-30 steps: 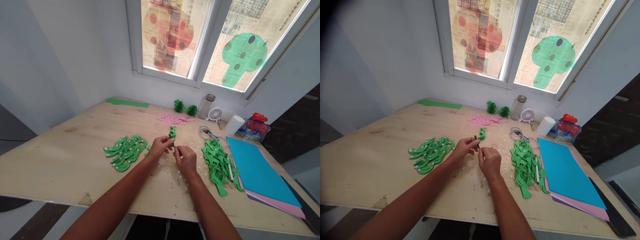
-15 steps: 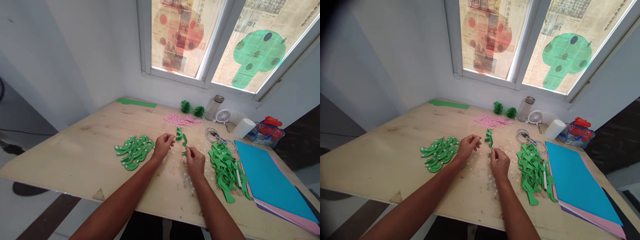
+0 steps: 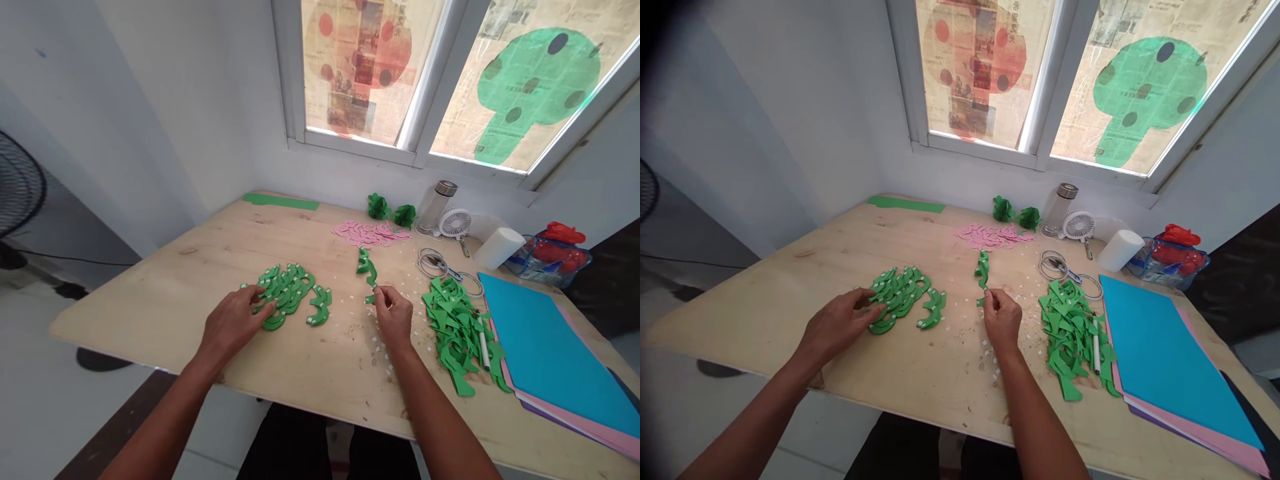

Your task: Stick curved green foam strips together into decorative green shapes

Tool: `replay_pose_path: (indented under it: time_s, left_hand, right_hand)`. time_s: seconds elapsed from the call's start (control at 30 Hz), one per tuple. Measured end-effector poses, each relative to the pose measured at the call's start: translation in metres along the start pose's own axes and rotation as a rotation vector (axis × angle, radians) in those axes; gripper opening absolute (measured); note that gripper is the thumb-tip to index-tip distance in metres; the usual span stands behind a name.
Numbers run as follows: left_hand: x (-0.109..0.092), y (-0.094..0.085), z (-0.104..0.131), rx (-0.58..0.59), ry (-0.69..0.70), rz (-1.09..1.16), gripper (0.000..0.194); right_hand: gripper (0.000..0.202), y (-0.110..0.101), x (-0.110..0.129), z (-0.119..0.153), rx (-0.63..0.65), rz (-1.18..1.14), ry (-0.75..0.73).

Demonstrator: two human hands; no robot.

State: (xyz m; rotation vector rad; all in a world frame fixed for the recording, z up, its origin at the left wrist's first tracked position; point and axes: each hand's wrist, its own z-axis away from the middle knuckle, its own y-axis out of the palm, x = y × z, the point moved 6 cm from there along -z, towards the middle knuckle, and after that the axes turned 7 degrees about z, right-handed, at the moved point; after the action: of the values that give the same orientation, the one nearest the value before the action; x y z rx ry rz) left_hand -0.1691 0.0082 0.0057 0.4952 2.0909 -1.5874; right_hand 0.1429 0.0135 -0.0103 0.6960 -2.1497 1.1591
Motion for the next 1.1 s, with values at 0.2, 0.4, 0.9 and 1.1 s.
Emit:
replay_pose_path:
  time_s: [0.2, 0.4, 0.9, 1.1]
  left_hand:
    - [0.004, 0.007, 0.009, -0.114, 0.094, -0.094, 0.015]
    - [0.014, -0.009, 0.01, -0.211, -0.088, 0.015, 0.009]
    - [-0.124, 0.05, -0.009, -0.101, 0.13, 0.835, 0.014]
    - [-0.158, 0.065, 0.001, -0.159, 0.379, 0.595, 0.012]
  right_hand:
    - [0.033, 0.001, 0.001, 0.001, 0.022, -0.013, 0.02]
    - [0.031, 0.008, -0.012, -0.001, 0.067, -0.175, 0.156]
    - [0.024, 0.017, -0.023, -0.002, 0.074, -0.622, 0.431]
    - [0.027, 0.015, -0.027, -0.002, 0.003, -0.659, 0.483]
